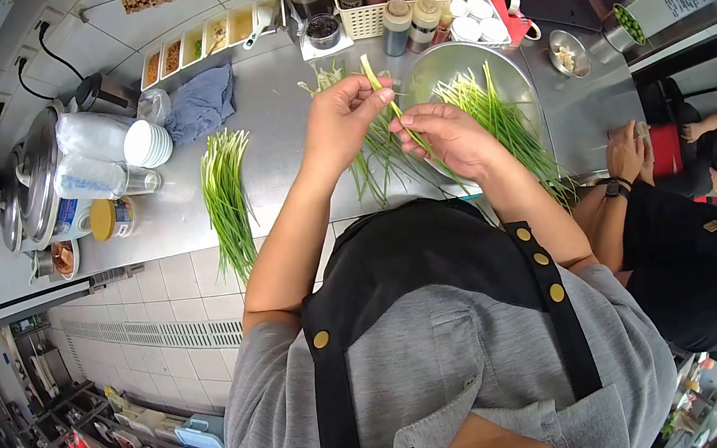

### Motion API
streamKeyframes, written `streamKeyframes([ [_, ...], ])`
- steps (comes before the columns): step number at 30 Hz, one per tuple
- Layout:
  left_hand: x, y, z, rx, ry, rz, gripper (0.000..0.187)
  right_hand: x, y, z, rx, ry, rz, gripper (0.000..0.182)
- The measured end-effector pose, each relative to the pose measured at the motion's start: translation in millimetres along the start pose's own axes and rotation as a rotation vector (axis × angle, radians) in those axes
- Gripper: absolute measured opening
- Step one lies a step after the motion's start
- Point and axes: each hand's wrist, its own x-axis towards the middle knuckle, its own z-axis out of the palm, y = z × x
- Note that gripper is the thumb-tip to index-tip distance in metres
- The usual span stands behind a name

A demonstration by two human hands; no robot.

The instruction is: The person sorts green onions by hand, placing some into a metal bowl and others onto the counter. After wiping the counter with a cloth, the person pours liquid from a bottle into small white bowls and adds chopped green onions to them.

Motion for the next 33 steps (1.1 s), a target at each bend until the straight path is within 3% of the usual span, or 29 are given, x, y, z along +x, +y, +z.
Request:
streamKeyframes([
  [2, 1, -2, -4, 0.104, 0.005, 0.011, 0.015, 3, 7, -2, -0.132, 0.088, -0.177, 0.019],
  [5, 0, -3, -9, 0.233, 0.058, -0.008, 0.018, 2, 10, -7, -0.168, 0.117, -0.198, 0.017],
  [16, 31, -56, -38, 0.363, 0.33, -0.056, 0.023, 5, 23, -28, -0.186, 0.135, -0.042, 0.016],
  [18, 34, -69, -45, 0.699, 0.198, -0.05, 0.028, 5, 25, -30, -0.169, 0.125, -0.032, 0.016],
  [19, 27, -74, -40, 0.696, 0.196, -0.052, 0.028, 5, 26, -29, -0.108, 0.146, 0.004, 0.016],
  [21, 11, -80, -27, 1.337, 0.257, 0.123, 0.039, 6, 25, -27, -0.048, 0.169, 0.039, 0.016],
  [22, 12, -78, -25, 1.337, 0.256, 0.125, 0.039, 7, 24, -25, -0.025, 0.19, -0.007, 0.016],
  [24, 14, -71, -24, 0.355, -0.029, 0.006, 0.043, 9, 23, -21, 0.002, 0.215, -0.051, 0.017],
  [25, 12, -58, -19, 0.352, -0.031, 0.003, 0.043, 11, 22, -20, -0.046, 0.23, -0.079, 0.017],
  [27, 6, -34, -6, -0.119, -0.15, -0.13, 0.03, 15, 18, -18, -0.097, 0.245, -0.107, 0.017],
  [33, 19, -28, -13, -0.113, 0.049, -0.076, 0.017, 18, 9, -14, -0.21, 0.178, -0.04, 0.02],
])
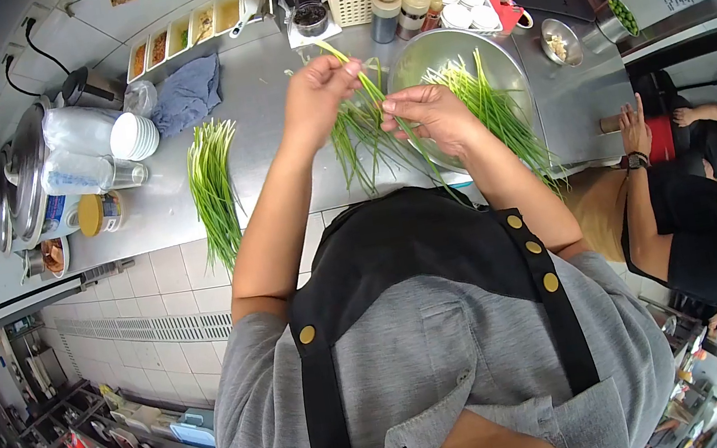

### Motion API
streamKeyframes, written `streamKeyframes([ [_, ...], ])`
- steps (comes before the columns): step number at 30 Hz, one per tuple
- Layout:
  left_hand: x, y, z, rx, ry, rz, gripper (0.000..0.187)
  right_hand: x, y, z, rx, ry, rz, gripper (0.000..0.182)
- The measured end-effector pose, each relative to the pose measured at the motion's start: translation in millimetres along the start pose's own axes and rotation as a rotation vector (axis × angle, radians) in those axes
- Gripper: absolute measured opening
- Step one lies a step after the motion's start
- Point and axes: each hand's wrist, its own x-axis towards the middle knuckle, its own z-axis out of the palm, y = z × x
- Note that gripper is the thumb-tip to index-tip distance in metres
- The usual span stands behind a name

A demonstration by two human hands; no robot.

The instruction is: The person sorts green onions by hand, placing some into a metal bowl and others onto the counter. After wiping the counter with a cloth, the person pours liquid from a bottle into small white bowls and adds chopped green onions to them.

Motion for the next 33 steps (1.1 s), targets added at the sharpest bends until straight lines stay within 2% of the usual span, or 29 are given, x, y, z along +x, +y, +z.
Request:
streamKeyframes([
  [3, 7, 13, -23, -0.071, 0.127, 0.017, 0.016, -4, 3, 0, -0.037, -0.058, 0.019, 0.022],
  [5, 11, 22, -47, -0.026, 0.274, 0.103, 0.016, -4, 13, -3, -0.087, -0.134, 0.02, 0.023],
  [9, 5, 46, -102, 0.05, 0.472, 0.259, 0.016, -4, 31, -11, -0.081, -0.146, 0.065, 0.021],
  [11, -4, 62, -126, 0.122, 0.603, 0.296, 0.018, -1, 43, -24, -0.3, -0.187, 0.002, 0.02],
  [12, -8, 66, -138, 0.135, 0.646, 0.324, 0.019, 9, 60, -43, -0.435, -0.161, -0.141, 0.018],
  [13, -12, 69, -152, 0.15, 0.693, 0.352, 0.02, 16, 65, -61, -0.434, -0.154, -0.139, 0.018],
  [15, -22, 66, -183, 0.201, 0.721, 0.347, 0.022, 29, 64, -97, -0.893, 0.349, -0.296, 0.017],
  [17, -31, 59, -210, 0.274, 0.706, 0.306, 0.023, 40, 52, -127, -1.007, 0.677, -0.175, 0.022],
  [18, -37, 53, -224, 0.435, 0.69, 0.24, 0.022, 55, 60, -153, -1.092, 0.774, -0.129, 0.026],
  [21, -60, 38, -263, 1.004, 0.666, 0.073, 0.024, 84, 76, -199, -1.308, 0.932, 0.012, 0.038],
  [22, -65, 29, -271, 1.129, 0.65, 0.043, 0.024, 85, 74, -201, -1.344, 0.936, 0.008, 0.039],
  [23, -70, 26, -271, 1.147, 0.632, -0.072, 0.022, 81, 69, -199, -1.382, 0.946, 0.007, 0.04],
  [25, -76, 6, -279, 1.204, 0.592, -0.19, 0.022, 73, 52, -183, -1.322, 0.931, 0.16, 0.036],
  [29, -78, -45, -299, 1.175, 0.53, -0.454, 0.025, 80, 57, -198, -1.31, 0.893, 0.133, 0.031],
  [33, -75, -79, -304, 1.159, 0.561, -0.53, 0.027, 74, 52, -199, -1.227, 0.96, -0.001, 0.027],
])
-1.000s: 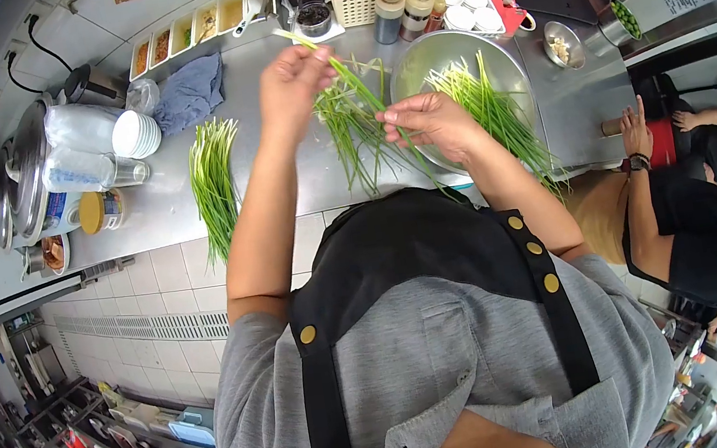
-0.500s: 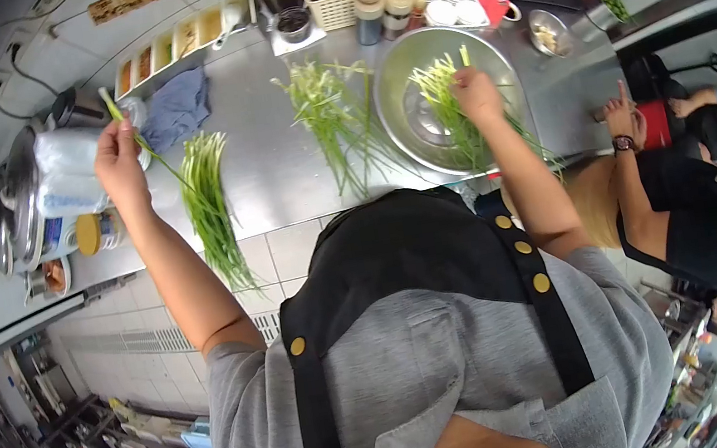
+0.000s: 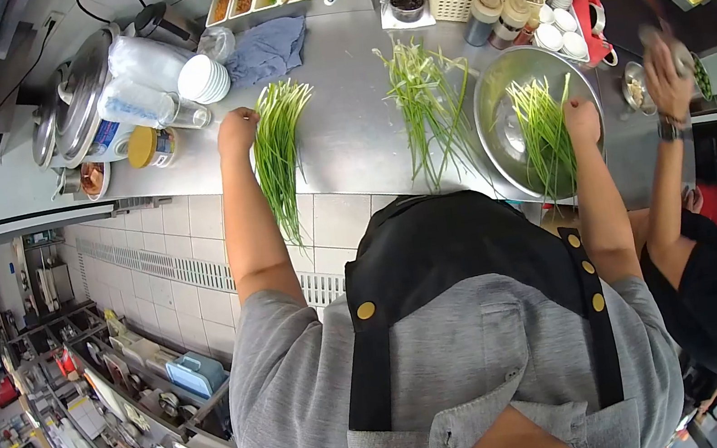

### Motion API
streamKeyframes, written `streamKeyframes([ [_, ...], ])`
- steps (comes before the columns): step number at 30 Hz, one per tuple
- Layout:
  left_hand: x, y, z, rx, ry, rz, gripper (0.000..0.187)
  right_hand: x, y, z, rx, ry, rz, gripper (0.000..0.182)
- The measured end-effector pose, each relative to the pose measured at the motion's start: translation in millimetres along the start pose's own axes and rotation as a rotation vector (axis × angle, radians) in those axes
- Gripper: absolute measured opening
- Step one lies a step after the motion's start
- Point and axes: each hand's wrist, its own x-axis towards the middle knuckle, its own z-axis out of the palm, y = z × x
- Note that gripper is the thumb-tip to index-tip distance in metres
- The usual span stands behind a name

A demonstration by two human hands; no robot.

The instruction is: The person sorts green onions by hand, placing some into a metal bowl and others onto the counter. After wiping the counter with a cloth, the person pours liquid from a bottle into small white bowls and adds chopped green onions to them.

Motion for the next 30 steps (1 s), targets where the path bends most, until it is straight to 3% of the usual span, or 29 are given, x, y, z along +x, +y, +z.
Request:
streamKeyframes([
  [4, -5, 5, 0, 0.027, -0.09, 0.039, 0.032, -12, -5, -20, 0.034, 0.056, -0.07, 0.024],
  [7, -12, 22, -10, 0.057, 0.064, 0.077, 0.037, -12, 1, -21, 0.068, 0.167, -0.121, 0.025],
  [9, -29, 52, -28, -0.013, 0.144, 0.111, 0.038, -1, 14, -11, 0.5, 0.102, -0.192, 0.027],
  [11, -34, 71, -26, -0.168, 0.136, 0.243, 0.036, -12, 10, -8, 1.07, -0.134, -0.059, 0.027],
  [12, -36, 82, -20, -0.262, 0.134, 0.308, 0.034, -27, -6, -24, 1.117, -0.3, 0.021, 0.024],
  [14, -57, 121, -11, -0.426, 0.056, 0.381, 0.03, -46, -19, -22, 1.274, -0.454, -0.006, 0.023],
  [16, -86, 159, -2, -0.581, -0.017, 0.433, 0.027, -64, -38, -34, 1.374, -0.611, 0.125, 0.018],
  [18, -116, 198, 11, -0.533, -0.142, 0.544, 0.024, -78, -56, -40, 1.395, -0.644, 0.144, 0.015],
  [22, -147, 250, 74, -0.743, -0.442, 0.719, 0.027, -94, -82, -41, 1.398, -0.755, 0.104, 0.011],
  [25, -163, 285, 95, -0.75, -0.428, 0.721, 0.026, -101, -94, -37, 1.35, -0.771, 0.078, 0.013],
  [30, -156, 302, 115, -0.923, -0.685, 0.672, 0.019, -103, -96, -30, 1.322, -0.743, 0.029, 0.019],
])
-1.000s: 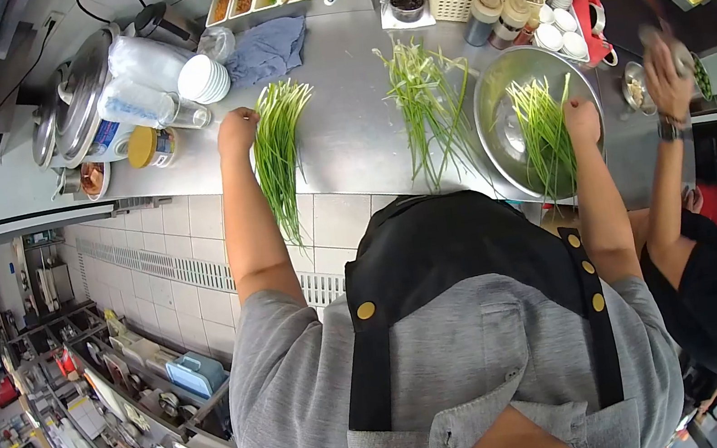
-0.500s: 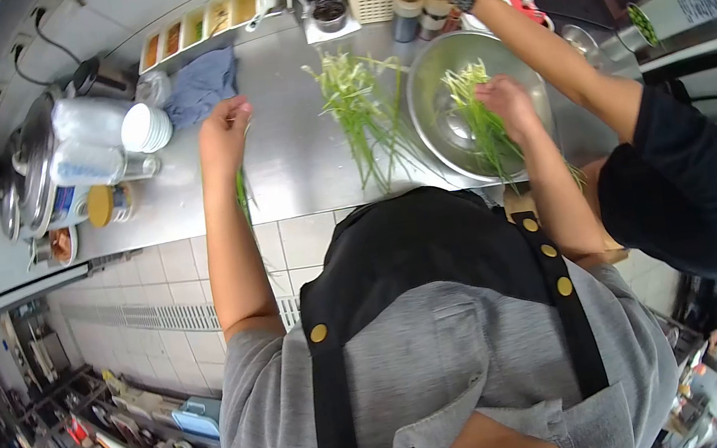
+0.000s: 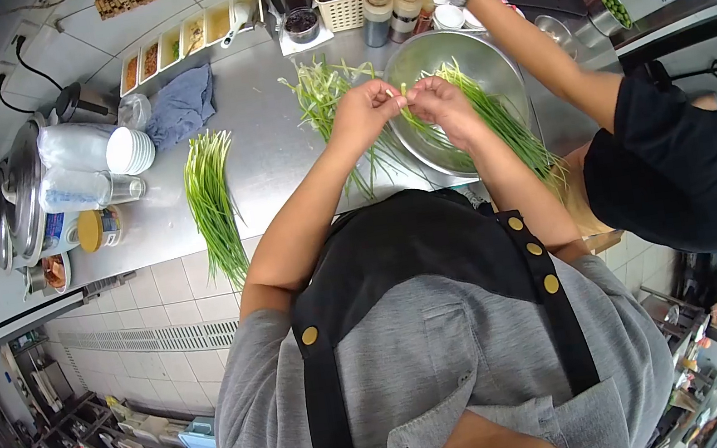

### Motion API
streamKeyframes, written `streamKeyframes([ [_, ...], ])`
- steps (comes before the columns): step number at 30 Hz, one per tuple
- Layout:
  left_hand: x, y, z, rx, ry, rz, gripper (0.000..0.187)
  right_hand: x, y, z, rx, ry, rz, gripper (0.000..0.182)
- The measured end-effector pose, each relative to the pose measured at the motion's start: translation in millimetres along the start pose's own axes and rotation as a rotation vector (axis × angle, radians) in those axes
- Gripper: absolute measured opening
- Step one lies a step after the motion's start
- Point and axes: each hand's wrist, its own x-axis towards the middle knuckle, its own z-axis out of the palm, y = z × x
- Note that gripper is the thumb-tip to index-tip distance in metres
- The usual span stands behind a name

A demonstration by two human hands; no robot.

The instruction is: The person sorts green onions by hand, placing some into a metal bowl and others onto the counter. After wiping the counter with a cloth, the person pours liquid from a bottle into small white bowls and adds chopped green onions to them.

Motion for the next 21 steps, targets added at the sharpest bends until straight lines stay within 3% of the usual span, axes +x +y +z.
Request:
streamKeyframes([
  [2, 0, 4, -5, -0.088, 0.014, -0.01, 0.02, -1, 2, 0, -0.134, -0.072, -0.083, 0.02],
  [6, -4, 30, -26, -0.21, 0.164, 0.042, 0.023, -7, -7, -3, -0.041, -0.099, -0.068, 0.021],
  [9, -11, 53, -49, -0.271, 0.225, 0.062, 0.025, -10, -17, -14, 0.199, 0.094, -0.045, 0.024],
  [12, -22, 70, -70, -0.316, 0.276, 0.1, 0.025, -3, -28, -33, 0.245, 0.076, -0.048, 0.027],
  [14, -28, 80, -81, -0.186, 0.289, 0.058, 0.028, -6, -34, -21, 0.069, 0.155, -0.128, 0.029],
  [16, -35, 92, -82, -0.18, 0.286, 0.031, 0.032, -18, -49, 6, -0.308, 0.08, -0.175, 0.026],
  [18, -39, 101, -78, -0.128, 0.235, 0.028, 0.036, -36, -64, 42, -0.284, -0.004, -0.148, 0.024],
  [20, -40, 103, -71, -0.11, 0.232, 0.044, 0.039, -45, -71, 66, -0.257, -0.264, -0.105, 0.019],
  [21, -41, 104, -68, -0.092, 0.228, 0.058, 0.042, -46, -69, 72, -0.258, -0.267, -0.108, 0.019],
])
